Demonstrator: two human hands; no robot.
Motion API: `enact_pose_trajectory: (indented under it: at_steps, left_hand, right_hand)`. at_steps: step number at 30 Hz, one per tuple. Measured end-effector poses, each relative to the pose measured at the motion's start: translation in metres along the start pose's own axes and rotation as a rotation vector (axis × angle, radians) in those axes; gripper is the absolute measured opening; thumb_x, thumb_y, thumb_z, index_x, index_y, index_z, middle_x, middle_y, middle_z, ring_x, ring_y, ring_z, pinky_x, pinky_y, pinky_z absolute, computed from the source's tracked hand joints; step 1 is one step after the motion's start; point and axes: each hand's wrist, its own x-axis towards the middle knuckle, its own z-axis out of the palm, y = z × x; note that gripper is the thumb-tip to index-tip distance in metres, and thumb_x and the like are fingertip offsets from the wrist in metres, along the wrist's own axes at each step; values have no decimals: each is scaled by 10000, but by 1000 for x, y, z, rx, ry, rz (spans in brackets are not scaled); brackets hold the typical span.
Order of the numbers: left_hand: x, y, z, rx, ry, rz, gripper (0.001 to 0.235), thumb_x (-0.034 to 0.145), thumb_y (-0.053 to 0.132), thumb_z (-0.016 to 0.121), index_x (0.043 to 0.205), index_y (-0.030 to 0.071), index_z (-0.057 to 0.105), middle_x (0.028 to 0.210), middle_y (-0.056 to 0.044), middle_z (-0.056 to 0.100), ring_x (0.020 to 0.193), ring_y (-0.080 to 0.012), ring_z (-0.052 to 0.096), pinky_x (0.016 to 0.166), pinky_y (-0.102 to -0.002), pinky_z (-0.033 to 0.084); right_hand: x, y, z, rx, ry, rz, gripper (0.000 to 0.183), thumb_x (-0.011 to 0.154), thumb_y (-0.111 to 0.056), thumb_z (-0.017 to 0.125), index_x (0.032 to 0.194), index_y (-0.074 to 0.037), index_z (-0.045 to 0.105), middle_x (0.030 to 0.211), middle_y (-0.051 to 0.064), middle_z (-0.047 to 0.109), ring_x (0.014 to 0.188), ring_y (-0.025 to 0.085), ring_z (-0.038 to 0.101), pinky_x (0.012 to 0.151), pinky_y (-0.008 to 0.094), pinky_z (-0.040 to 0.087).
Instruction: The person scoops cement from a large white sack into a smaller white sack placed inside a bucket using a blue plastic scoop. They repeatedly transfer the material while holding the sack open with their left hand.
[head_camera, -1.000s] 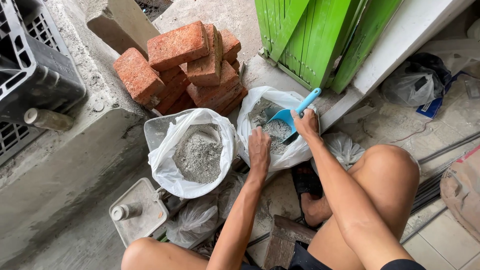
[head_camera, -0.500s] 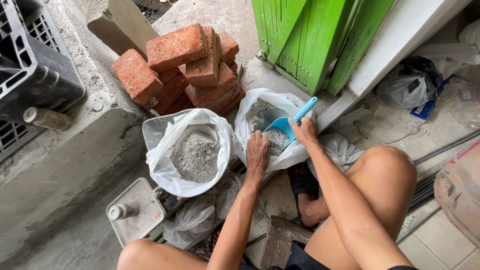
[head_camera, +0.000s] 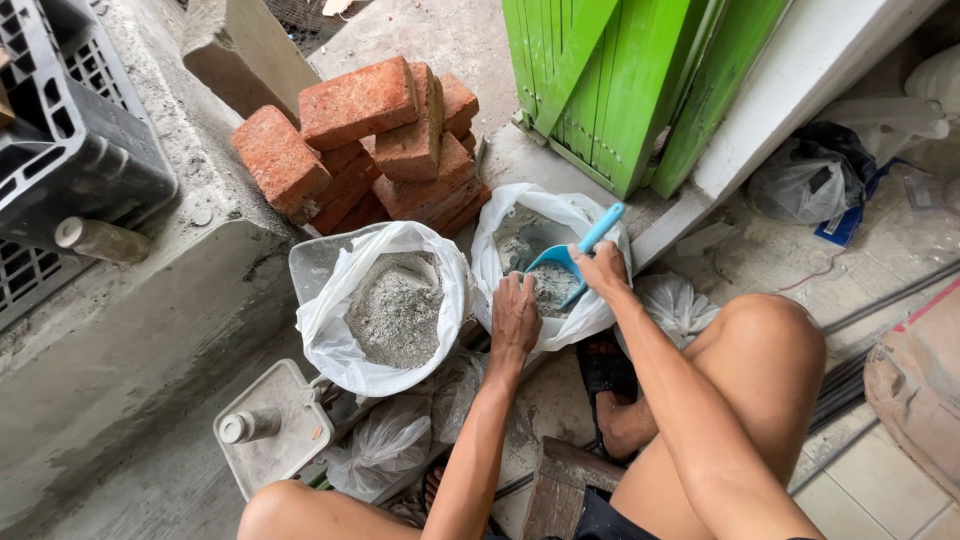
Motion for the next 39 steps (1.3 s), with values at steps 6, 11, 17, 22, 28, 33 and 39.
enact_pose_trajectory:
  at_steps: [6, 11, 17, 22, 28, 33, 39]
  left_hand:
    - [-5, 4, -37, -51, 101, 18, 205, 866, 26, 553, 1044, 125, 532, 1043, -81, 508, 985, -299, 563, 802, -417, 491]
    - [-3, -3, -30, -137, 90, 18, 245, 866, 48, 556, 1096, 134, 549, 1090, -80, 540, 1044, -294, 572, 821, -428, 501]
    - [4, 1, -36, -213, 87, 74, 257, 847, 52, 618, 1086, 132, 567, 1186, -95, 541, 1141, -331, 555, 857, -447, 511]
    - [12, 22, -71, -245, 99, 115, 263, 881, 34, 592, 1128, 120, 565, 1187, -127, 553, 1159, -345, 563, 859, -426, 535]
    - [17, 49, -148, -306, 222, 253, 165, 887, 9, 587, 1031, 89, 595, 1157, -146, 570, 1131, -364, 597, 874, -424, 553]
    - [13, 50, -206, -326, 353, 278, 137, 920, 68, 607, 1039, 135, 613, 1192, -111, 589, 1155, -327, 599, 878, -401, 554]
    - [4, 17, -244, -389, 404, 242, 136, 966, 89, 575, 1089, 109, 631, 1180, -136, 611, 1167, -321, 607, 1021, -420, 513]
  right_hand:
    - [12, 8, -15, 21, 33, 40, 553, 898, -595, 686, 1037, -68, 782, 1085, 186, 757, 1167, 372, 668, 955, 510, 535]
    - [13, 11, -18, 46, 87, 54, 564, 900, -587, 695, 1024, -42, 774, 1043, 208, 748, 1140, 396, 674, 925, 515, 533]
    - [-10, -21, -47, 208, 190, 73, 515, 945, -456, 724, 1102, 35, 732, 1042, 245, 716, 1062, 387, 687, 849, 502, 538]
    - [-18, -47, -63, 279, 223, 46, 601, 936, -451, 741, 1161, 103, 677, 1143, 308, 691, 1147, 433, 662, 826, 510, 559]
    - [-18, -74, -74, 310, 263, 0, 604, 906, -476, 800, 1109, 86, 706, 1089, 276, 702, 1055, 427, 691, 708, 546, 593]
    - [36, -72, -91, 328, 281, -109, 596, 938, -502, 811, 1105, 61, 715, 1104, 249, 697, 1043, 400, 693, 642, 534, 582]
    - [64, -108, -110, 508, 193, -214, 531, 977, -325, 819, 1114, 151, 628, 1032, 319, 641, 816, 445, 701, 533, 587, 609]
